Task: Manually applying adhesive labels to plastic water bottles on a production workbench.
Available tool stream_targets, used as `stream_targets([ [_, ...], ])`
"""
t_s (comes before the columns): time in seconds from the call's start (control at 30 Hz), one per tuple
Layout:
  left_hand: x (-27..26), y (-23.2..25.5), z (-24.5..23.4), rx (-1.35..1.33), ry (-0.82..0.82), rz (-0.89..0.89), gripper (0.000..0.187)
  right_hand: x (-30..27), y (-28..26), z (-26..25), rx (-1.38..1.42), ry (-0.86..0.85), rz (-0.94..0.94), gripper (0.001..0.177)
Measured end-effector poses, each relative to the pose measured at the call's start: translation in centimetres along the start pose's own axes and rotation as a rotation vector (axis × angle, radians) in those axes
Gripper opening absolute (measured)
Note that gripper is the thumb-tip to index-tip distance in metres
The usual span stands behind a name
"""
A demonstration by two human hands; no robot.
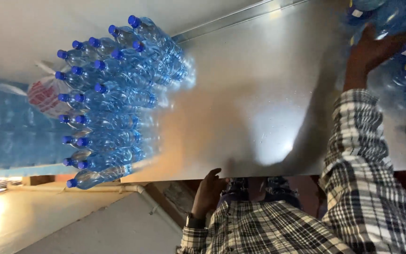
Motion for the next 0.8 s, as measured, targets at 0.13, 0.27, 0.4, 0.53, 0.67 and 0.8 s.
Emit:
stream_targets([
  [0.13, 0.3, 0.1, 0.3, -0.439, -0.154, -0.694, 0.077, -0.5, -1.2, 2.0, -0.021, -0.055, 0.008, 0.128],
  [0.27, 1.7, 0.6, 2.3, -0.014, -0.290, -0.254, 0.053, -0.5, -1.5, 2.0, -0.128, -0.150, -0.029, 0.122],
  [0.4, 3.9, 1.9, 0.7, -0.276, -0.363, -0.781, 0.073, -4.3, -7.0, -2.8, -0.214, -0.246, -0.108, 0.110],
  [0.53, 6.3, 3.1, 0.3, -0.211, -0.424, -0.685, 0.071, -10.6, -6.5, -18.9, -0.063, -0.126, -0.473, 0.037],
  [0.67, 7.0, 2.1, 1.6, -0.121, -0.479, -0.548, 0.072, -12.2, 5.7, -34.3, 0.399, 0.155, 0.170, 0.017],
  [0.8, 9.2, 1.6, 3.0, 0.006, -0.544, -0.443, 0.065, -10.0, 11.2, -37.2, -1.353, -0.530, 0.118, 0.032],
])
Point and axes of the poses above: each hand's wrist, its own x-axis towards the middle knuckle, its own z-axis out of the palm, y = z × x, the point moved 7 cm from there along x, towards the middle knuckle, and after that the axes turned 2 degrees about x, right-handed, at the moved point
